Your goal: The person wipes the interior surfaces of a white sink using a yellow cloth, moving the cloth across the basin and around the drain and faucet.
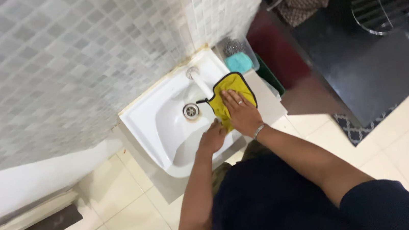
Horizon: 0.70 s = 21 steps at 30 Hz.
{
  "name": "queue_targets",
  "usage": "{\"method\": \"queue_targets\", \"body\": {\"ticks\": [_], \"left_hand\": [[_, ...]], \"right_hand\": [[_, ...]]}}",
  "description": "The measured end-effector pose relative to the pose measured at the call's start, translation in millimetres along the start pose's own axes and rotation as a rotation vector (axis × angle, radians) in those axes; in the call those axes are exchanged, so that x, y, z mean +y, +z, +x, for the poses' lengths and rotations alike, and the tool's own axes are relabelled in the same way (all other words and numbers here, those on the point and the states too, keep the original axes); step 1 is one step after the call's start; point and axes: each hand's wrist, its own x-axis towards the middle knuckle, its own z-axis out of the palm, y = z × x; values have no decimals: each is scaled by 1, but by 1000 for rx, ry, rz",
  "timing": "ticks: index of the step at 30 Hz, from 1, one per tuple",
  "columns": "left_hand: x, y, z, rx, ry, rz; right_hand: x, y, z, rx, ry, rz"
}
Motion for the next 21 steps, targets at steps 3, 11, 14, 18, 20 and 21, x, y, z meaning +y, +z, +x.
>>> {"method": "queue_targets", "body": {"ticks": [3, 11, 14, 18, 20, 21], "left_hand": [[-3, -11, -53, 57, -76, 31], [-54, -3, -205, 650, 358, -60], [-90, -6, -241, 799, 345, -106], [-132, -13, -284, 931, 196, -306], [-146, -20, -296, 975, 165, -318], [-152, -23, -300, 1008, 132, -333]], "right_hand": [[-23, -3, -18, -15, 108, 319], [-128, -8, -37, -226, 140, 522], [-174, -4, -32, -266, 13, 521], [-251, -9, -38, -214, -91, 378], [-279, -21, -38, -144, -91, 409], [-289, -26, -36, -83, -86, 443]]}}
